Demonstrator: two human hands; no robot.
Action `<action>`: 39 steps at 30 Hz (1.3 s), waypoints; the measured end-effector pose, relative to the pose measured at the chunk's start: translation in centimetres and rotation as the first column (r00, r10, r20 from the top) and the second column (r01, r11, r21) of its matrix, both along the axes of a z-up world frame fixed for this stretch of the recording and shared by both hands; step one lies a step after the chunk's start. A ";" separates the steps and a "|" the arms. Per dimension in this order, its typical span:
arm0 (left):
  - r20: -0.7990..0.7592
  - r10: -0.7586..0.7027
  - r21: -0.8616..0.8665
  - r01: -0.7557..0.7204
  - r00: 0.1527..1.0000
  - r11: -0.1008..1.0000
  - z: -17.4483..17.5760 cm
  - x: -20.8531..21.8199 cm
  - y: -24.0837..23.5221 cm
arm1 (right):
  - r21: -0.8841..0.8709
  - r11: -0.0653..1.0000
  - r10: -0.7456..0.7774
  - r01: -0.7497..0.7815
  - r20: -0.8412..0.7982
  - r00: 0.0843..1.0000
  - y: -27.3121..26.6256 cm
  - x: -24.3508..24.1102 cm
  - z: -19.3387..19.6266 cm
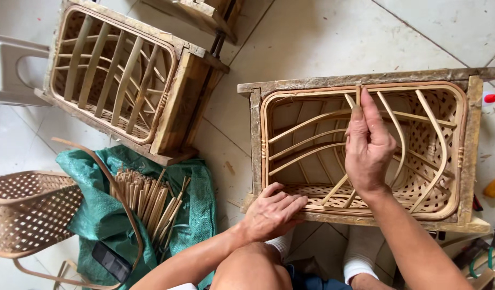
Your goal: The person inserts curved bamboo strips into a rectangular basket frame, secures them with a hammer, trims excess with pliers, and applies glue along the rim. The process is repeated for multiple strips to reinforce the basket structure.
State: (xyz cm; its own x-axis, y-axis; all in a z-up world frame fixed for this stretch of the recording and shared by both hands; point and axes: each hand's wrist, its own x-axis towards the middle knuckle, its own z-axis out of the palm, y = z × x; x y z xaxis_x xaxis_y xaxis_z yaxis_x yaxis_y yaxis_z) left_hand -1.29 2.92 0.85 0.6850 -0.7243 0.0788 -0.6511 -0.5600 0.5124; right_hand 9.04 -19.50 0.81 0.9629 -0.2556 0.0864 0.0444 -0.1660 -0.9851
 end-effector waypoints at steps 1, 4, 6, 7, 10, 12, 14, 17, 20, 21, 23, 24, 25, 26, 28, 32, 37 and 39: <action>-0.051 -0.007 0.027 0.008 0.999 1.000 -0.4 -0.1 0.0 | -0.021 1.000 0.014 -0.014 0.019 1.000 0.1 0.1 -0.5; -0.045 0.016 -0.006 -0.016 0.999 1.000 -1.4 -0.6 0.4 | -0.188 0.982 0.005 0.000 0.028 1.000 0.3 -0.5 -1.2; -0.051 -0.004 -0.007 0.004 0.999 1.000 -1.8 -0.7 0.5 | -0.188 0.982 0.012 -0.015 -0.013 1.000 0.8 -0.9 -1.2; -0.054 -0.015 -0.008 0.015 0.998 1.000 -1.8 -0.7 0.5 | -0.188 0.982 0.016 -0.021 -0.032 0.999 0.9 -0.9 -1.2; -0.062 -0.013 -0.002 0.013 0.998 1.000 -1.7 -0.5 0.5 | -0.259 0.966 -0.007 0.015 0.030 1.000 1.5 -0.8 -1.4; -0.082 0.002 -0.010 -0.003 0.997 1.000 -1.7 -0.5 0.6 | -0.260 0.965 -0.020 0.029 0.038 0.999 1.9 -0.9 -1.9; -0.090 0.008 -0.012 -0.010 0.996 1.000 -1.7 -0.7 0.4 | -0.264 0.964 -0.015 0.026 0.042 0.999 1.4 -1.2 -2.2; -0.103 -0.012 -0.030 0.009 0.995 1.000 -1.0 -0.7 0.3 | -0.276 0.961 0.028 -0.020 0.023 0.999 1.1 -1.3 -2.3; -0.009 -0.098 -0.042 0.098 0.995 0.994 -0.3 2.2 0.5 | -0.300 0.951 0.074 -0.076 -0.019 0.997 1.0 0.1 -2.2; 0.107 -0.141 -0.011 0.143 0.984 0.990 -0.5 4.2 0.4 | -0.316 0.945 0.084 -0.091 -0.037 0.996 1.1 0.6 -2.2; 0.226 -0.139 -0.032 0.150 0.964 0.988 -1.2 8.1 0.5 | -0.341 0.930 0.085 -0.139 -0.171 0.982 1.4 0.0 -2.3; 0.267 -0.092 -0.092 0.121 0.959 0.988 -2.3 11.8 0.4 | -0.361 0.919 0.070 -0.160 -0.250 0.966 1.4 0.2 -2.3; 0.292 -0.048 -0.114 0.085 0.955 0.990 -3.3 15.2 -0.6 | -0.379 0.907 0.053 -0.183 -0.328 0.943 1.3 0.4 -2.1; 0.338 -0.059 0.004 0.062 0.939 0.998 -4.2 18.3 -1.4 | -0.424 0.888 0.086 -0.177 -0.226 0.970 1.3 0.7 -2.0; 0.315 -0.113 0.120 0.079 0.942 0.990 -5.6 22.3 -2.2 | -0.508 0.847 0.161 -0.154 -0.030 0.987 1.2 1.4 -1.9; 0.141 -0.213 0.123 0.197 0.967 0.973 -6.7 23.9 -2.4 | -0.291 0.930 0.080 -0.227 -0.441 0.894 0.8 1.4 -2.0; 0.235 -0.274 0.110 0.254 0.933 0.961 -4.5 23.9 -2.4 | -0.281 0.936 0.130 -0.210 -0.277 0.952 1.0 2.1 -1.3; 0.240 -0.291 0.118 0.269 0.926 0.956 -4.3 23.8 -2.8 | -0.255 0.942 0.113 -0.217 -0.368 0.923 0.4 1.4 -1.8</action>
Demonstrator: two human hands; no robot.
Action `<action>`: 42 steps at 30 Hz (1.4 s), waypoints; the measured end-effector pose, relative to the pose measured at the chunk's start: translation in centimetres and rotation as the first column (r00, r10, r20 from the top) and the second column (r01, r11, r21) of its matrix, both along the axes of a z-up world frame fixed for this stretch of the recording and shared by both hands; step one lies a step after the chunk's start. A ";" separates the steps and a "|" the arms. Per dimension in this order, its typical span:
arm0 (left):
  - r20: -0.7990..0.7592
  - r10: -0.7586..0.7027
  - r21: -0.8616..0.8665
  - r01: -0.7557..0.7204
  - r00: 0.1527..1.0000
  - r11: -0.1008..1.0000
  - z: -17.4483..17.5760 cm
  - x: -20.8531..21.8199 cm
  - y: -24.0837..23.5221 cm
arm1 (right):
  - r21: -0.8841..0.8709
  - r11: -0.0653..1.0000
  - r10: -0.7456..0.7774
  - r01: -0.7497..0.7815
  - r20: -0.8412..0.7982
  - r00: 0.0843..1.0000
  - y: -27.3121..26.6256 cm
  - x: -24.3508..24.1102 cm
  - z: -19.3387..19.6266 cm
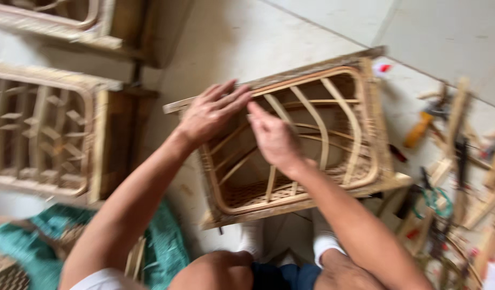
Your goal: The person inserts curved bamboo strips into a rectangular basket frame, secures them with a hammer, trims excess with pliers, and applies glue along the rim. The process is repeated for multiple strips to reinforce the basket structure.
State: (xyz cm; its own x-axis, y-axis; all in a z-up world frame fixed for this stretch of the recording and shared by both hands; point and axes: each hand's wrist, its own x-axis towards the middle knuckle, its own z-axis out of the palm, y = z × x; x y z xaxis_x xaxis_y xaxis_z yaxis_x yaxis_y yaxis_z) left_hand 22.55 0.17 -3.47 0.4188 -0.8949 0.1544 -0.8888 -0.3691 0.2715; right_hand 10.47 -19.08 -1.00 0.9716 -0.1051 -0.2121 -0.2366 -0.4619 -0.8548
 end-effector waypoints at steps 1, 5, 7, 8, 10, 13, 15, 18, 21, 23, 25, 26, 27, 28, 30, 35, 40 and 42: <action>0.033 0.011 0.033 -0.012 0.999 0.999 0.1 0.1 0.2 | -0.006 1.000 -0.006 0.006 -0.069 0.998 0.1 0.0 -0.4; 0.059 -0.023 0.024 0.022 0.998 0.999 0.6 0.0 0.1 | -0.014 0.997 0.070 -0.072 -0.114 0.991 0.2 0.4 -1.2; 0.070 -0.030 0.029 0.028 0.997 0.999 1.0 -0.3 -0.3 | -0.037 0.996 0.072 -0.076 -0.100 0.992 0.2 0.5 -0.7; 0.074 -0.027 0.039 0.024 0.997 0.999 1.3 -0.5 -0.7 | -0.032 0.998 0.059 -0.062 -0.094 0.994 0.3 0.4 -0.3; 0.085 -0.007 0.054 0.002 0.996 0.999 2.2 -0.2 -1.2 | -0.007 0.998 0.056 -0.056 -0.077 0.995 0.5 0.6 1.4; 0.052 0.037 0.027 -0.039 0.998 0.999 2.9 -0.9 -1.6 | -0.003 0.993 0.115 -0.116 -0.070 0.991 0.1 -1.0 3.6; 0.001 0.101 -0.053 -0.100 0.995 0.994 3.1 -2.5 -0.9 | -0.094 0.964 0.244 -0.249 -0.064 0.968 -2.1 -3.4 4.4; -0.051 0.240 -0.118 -0.244 0.970 0.963 2.9 -9.9 2.6 | -0.002 0.992 0.122 -0.125 0.236 0.964 -9.7 -7.8 4.4; -0.097 0.125 -0.198 -0.142 0.987 0.970 3.2 -17.9 5.2 | -0.155 0.962 -0.190 0.223 0.200 0.961 -22.5 -13.4 3.7; -0.188 0.085 -0.101 -0.105 0.978 0.989 3.2 -22.4 5.7 | -0.307 0.851 -0.478 0.425 -0.121 0.870 -31.0 -15.8 1.4; -0.159 0.191 -0.049 -0.200 0.969 0.978 2.7 -24.1 5.9 | -0.569 0.766 -0.592 0.299 -0.444 0.673 -36.6 -19.8 -1.6; -0.143 0.244 -0.024 -0.250 0.959 0.968 2.6 -24.8 5.9 | -0.567 0.759 -0.618 0.319 -0.476 0.626 -37.9 -21.9 -3.6; -0.110 0.256 0.013 -0.256 0.960 0.967 2.3 -25.1 5.7 | -0.568 0.748 -0.646 0.342 -0.505 0.572 -38.7 -24.2 -5.3; -0.076 0.266 0.049 -0.263 0.961 0.964 2.2 -25.3 5.4 | -0.576 0.759 -0.635 0.303 -0.553 0.540 -38.9 -26.1 -7.2; -0.021 0.276 0.071 -0.274 0.961 0.959 1.9 -25.1 4.9 | -0.549 0.784 -0.582 0.290 -0.487 0.651 -38.7 -28.9 -10.4; 0.079 0.301 0.073 -0.306 0.950 0.949 0.7 -25.6 4.6 | -0.585 0.635 -0.756 0.504 -0.339 0.559 -41.1 -31.7 -12.1; 0.116 0.326 0.005 -0.329 0.938 0.944 -2.0 -26.0 5.9 | -0.627 0.492 -0.854 0.605 -0.213 0.474 -48.1 -30.8 -12.2; 0.116 0.303 0.060 -0.311 0.946 0.948 -3.2 -25.7 7.0 | -0.645 0.422 -0.892 0.638 -0.169 0.418 -50.4 -31.3 -13.2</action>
State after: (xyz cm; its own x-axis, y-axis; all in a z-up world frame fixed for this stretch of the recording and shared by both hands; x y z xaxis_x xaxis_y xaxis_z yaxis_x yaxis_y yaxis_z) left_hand -3.18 7.20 -6.63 0.6603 -0.7363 0.1478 -0.7509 -0.6445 0.1439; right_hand -20.88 -69.51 -14.22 0.2024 -0.9455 -0.2550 -0.9464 -0.1219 -0.2993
